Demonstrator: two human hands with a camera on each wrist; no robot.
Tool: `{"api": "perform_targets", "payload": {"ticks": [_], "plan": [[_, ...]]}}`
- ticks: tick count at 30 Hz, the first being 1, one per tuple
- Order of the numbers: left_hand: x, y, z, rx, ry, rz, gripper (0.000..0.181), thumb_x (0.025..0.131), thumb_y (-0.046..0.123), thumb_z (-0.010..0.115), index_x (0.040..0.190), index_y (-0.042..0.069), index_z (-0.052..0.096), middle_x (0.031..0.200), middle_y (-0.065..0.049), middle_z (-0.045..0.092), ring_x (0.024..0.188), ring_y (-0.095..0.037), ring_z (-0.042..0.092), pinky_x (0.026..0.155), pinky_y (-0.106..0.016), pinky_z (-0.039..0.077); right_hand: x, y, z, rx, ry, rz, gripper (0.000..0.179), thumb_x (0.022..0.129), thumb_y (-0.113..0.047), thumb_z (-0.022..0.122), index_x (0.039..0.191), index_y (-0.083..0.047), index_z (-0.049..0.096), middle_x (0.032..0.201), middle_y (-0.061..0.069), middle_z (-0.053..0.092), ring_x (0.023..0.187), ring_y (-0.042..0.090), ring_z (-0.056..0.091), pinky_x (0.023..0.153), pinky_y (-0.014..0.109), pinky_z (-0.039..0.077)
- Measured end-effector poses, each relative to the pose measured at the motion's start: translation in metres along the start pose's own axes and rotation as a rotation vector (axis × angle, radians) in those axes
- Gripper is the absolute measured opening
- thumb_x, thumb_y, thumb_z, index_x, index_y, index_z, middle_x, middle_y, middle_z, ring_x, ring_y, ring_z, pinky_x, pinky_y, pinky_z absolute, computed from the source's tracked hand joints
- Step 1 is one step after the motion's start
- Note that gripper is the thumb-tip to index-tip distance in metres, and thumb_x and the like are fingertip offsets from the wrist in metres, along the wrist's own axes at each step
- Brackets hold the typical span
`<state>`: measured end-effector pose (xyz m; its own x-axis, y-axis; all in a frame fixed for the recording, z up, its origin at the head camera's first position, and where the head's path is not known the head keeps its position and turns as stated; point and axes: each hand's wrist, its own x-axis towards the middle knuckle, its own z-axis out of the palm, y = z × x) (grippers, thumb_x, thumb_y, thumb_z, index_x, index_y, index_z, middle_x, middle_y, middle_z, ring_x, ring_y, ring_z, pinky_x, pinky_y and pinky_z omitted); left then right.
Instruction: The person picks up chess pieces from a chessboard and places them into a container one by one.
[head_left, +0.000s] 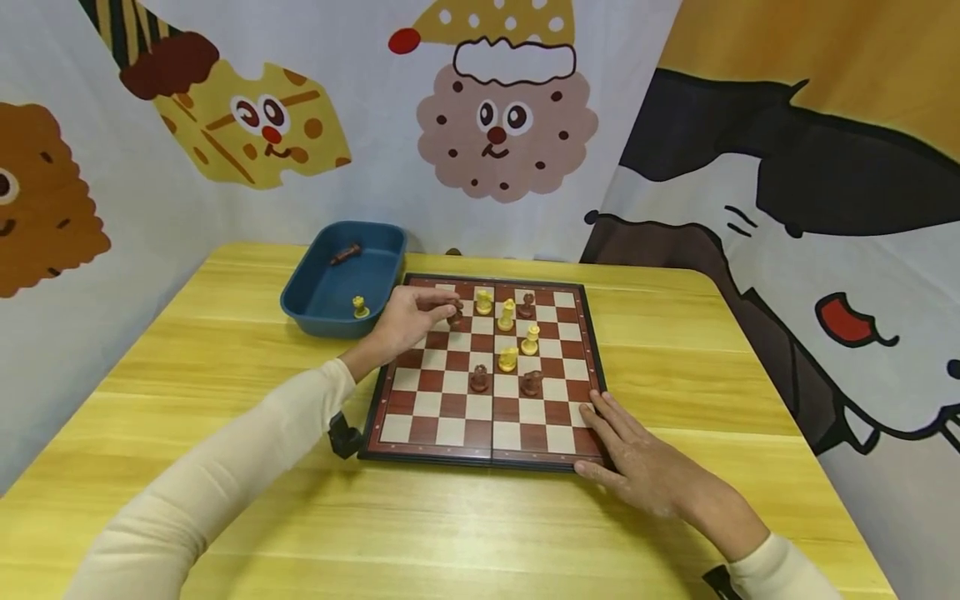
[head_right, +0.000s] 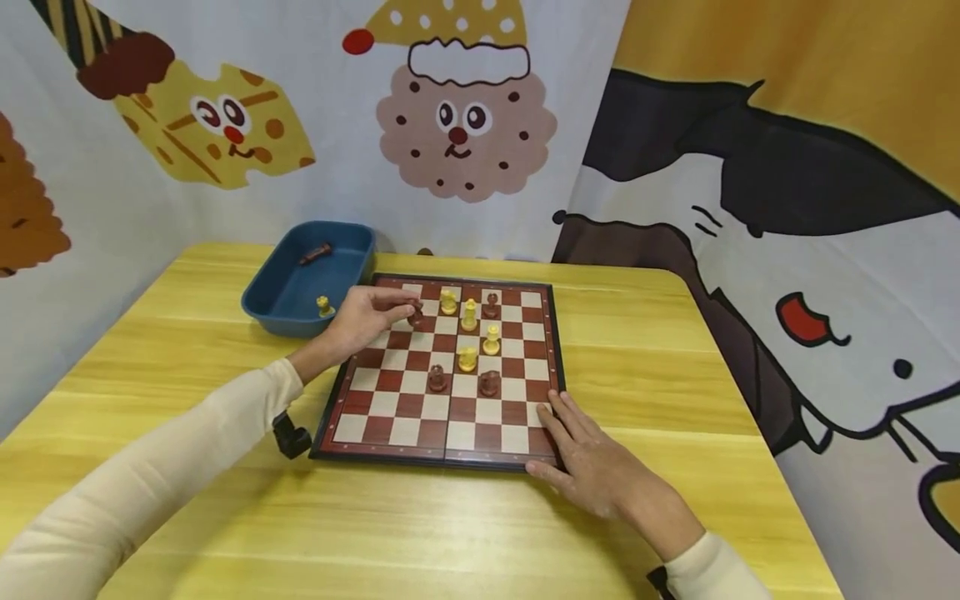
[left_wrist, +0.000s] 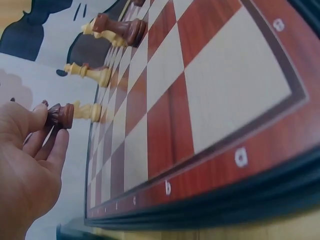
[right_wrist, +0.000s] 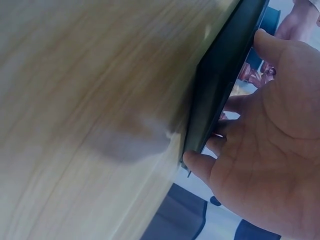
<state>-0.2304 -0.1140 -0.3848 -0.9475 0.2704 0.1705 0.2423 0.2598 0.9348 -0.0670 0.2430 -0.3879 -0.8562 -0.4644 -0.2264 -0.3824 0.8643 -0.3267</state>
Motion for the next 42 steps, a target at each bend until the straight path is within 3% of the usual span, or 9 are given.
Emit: {"api": "perform_targets", "payload": {"ticks": [6,11,22,29,35,42], "plan": [[-0.005,-0.002,-0.019,0.062,0.035,0.049,0.024,0.097,0.005,0.070,0.120,-0.001,0.074,0.110,-0.015,0.074,0.098,-0.027,0.072,0.085,-0.040,0.058,0.002,-0.001,0.001,0.006,-0.013,-0.005,0.089,0.101,-0.068,0.042,0.163,-0.007,0.023,0.169,0.015,0.007,0.153,0.036,0.006,0.114,0.061,0.027],[-0.007,-0.001,-0.038,0.094,0.055,0.054,0.023,0.098,0.006,0.070,0.119,0.000,0.075,0.107,-0.015,0.075,0.095,-0.028,0.072,0.080,-0.044,0.058,0.003,-0.002,0.001,0.006,-0.012,-0.009,0.089,0.101,-0.067,0.042,0.163,-0.006,0.023,0.169,0.016,0.007,0.153,0.037,0.006,0.113,0.061,0.028],[-0.013,-0.003,-0.074,0.137,0.066,0.038,0.025,0.100,0.008,0.067,0.123,-0.001,0.072,0.109,-0.016,0.074,0.098,-0.027,0.072,0.089,-0.039,0.057,0.001,-0.001,0.000,0.018,-0.016,0.004,0.089,0.101,-0.068,0.040,0.163,-0.007,0.022,0.169,0.016,0.008,0.153,0.037,0.007,0.113,0.062,0.028],[-0.020,-0.002,-0.089,0.208,0.107,0.027,0.027,0.101,0.013,0.067,0.124,0.000,0.072,0.109,-0.016,0.074,0.098,-0.025,0.072,0.065,-0.025,0.056,0.001,0.002,0.001,0.009,-0.010,0.010,0.089,0.101,-0.069,0.041,0.163,-0.008,0.022,0.169,0.014,0.007,0.153,0.036,0.006,0.113,0.061,0.029],[-0.019,-0.006,-0.103,0.184,0.141,0.036,0.025,0.101,0.007,0.065,0.122,-0.006,0.071,0.107,-0.022,0.073,0.093,-0.024,0.073,0.079,-0.021,0.056,0.000,0.002,0.001,0.016,-0.004,0.006,0.089,0.101,-0.068,0.041,0.163,-0.008,0.022,0.169,0.014,0.007,0.153,0.036,0.006,0.113,0.061,0.029],[-0.020,-0.009,-0.117,0.206,0.214,-0.028,0.025,0.102,0.007,0.063,0.122,-0.005,0.071,0.112,-0.021,0.072,0.091,-0.013,0.072,0.082,-0.019,0.055,-0.001,0.001,-0.001,0.013,0.002,0.003,0.088,0.101,-0.067,0.041,0.163,-0.007,0.022,0.169,0.014,0.007,0.153,0.036,0.006,0.113,0.061,0.029]]}}
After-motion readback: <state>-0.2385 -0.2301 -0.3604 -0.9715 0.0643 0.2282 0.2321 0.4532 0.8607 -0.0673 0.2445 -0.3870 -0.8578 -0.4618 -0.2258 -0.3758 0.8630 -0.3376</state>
